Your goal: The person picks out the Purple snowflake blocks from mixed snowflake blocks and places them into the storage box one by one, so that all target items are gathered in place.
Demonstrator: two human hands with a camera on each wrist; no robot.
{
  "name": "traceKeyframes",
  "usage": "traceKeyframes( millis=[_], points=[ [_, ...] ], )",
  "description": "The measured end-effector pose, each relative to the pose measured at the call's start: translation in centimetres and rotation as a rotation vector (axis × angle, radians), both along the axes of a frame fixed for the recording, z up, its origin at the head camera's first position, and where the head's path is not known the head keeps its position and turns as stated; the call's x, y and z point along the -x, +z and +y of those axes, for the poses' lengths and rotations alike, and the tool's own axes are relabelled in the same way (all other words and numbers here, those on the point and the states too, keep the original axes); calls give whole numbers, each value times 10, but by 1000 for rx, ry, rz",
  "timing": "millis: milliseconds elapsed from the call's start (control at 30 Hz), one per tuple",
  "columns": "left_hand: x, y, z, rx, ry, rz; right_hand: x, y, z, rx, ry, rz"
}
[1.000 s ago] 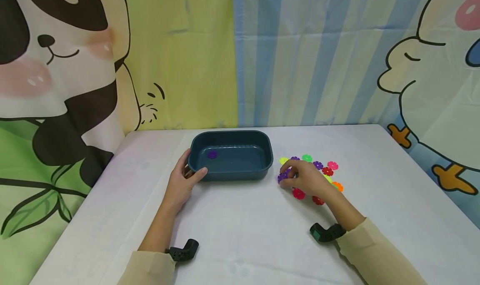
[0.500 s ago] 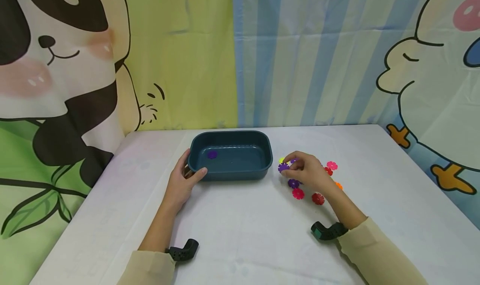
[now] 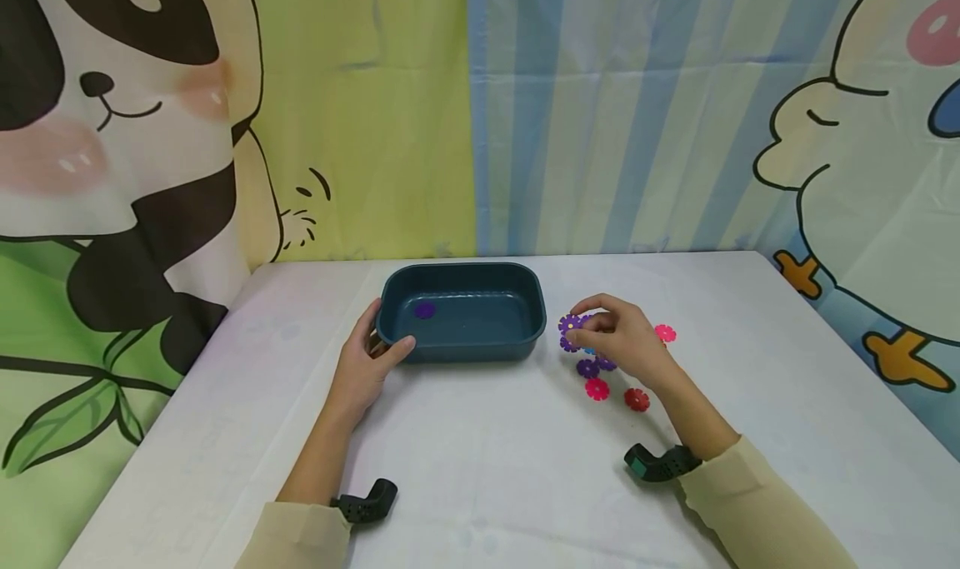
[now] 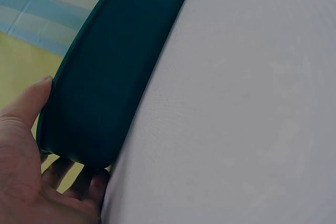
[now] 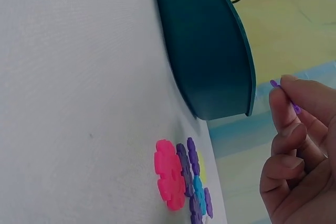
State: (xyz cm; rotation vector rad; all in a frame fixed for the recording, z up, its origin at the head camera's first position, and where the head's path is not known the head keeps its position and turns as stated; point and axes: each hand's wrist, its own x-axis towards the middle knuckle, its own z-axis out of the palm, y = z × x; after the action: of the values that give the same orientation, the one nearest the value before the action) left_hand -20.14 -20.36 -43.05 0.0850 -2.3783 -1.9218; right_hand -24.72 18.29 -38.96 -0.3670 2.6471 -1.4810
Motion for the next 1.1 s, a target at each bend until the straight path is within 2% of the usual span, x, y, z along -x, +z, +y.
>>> traceKeyframes(
  millis=[633, 1100],
  points=[
    [0, -1, -1, -6, -5, 3, 2, 9, -9, 80, 7, -6],
    [0, -2, 0, -14, 3, 17, 12, 16, -31, 158, 17, -1]
  ],
)
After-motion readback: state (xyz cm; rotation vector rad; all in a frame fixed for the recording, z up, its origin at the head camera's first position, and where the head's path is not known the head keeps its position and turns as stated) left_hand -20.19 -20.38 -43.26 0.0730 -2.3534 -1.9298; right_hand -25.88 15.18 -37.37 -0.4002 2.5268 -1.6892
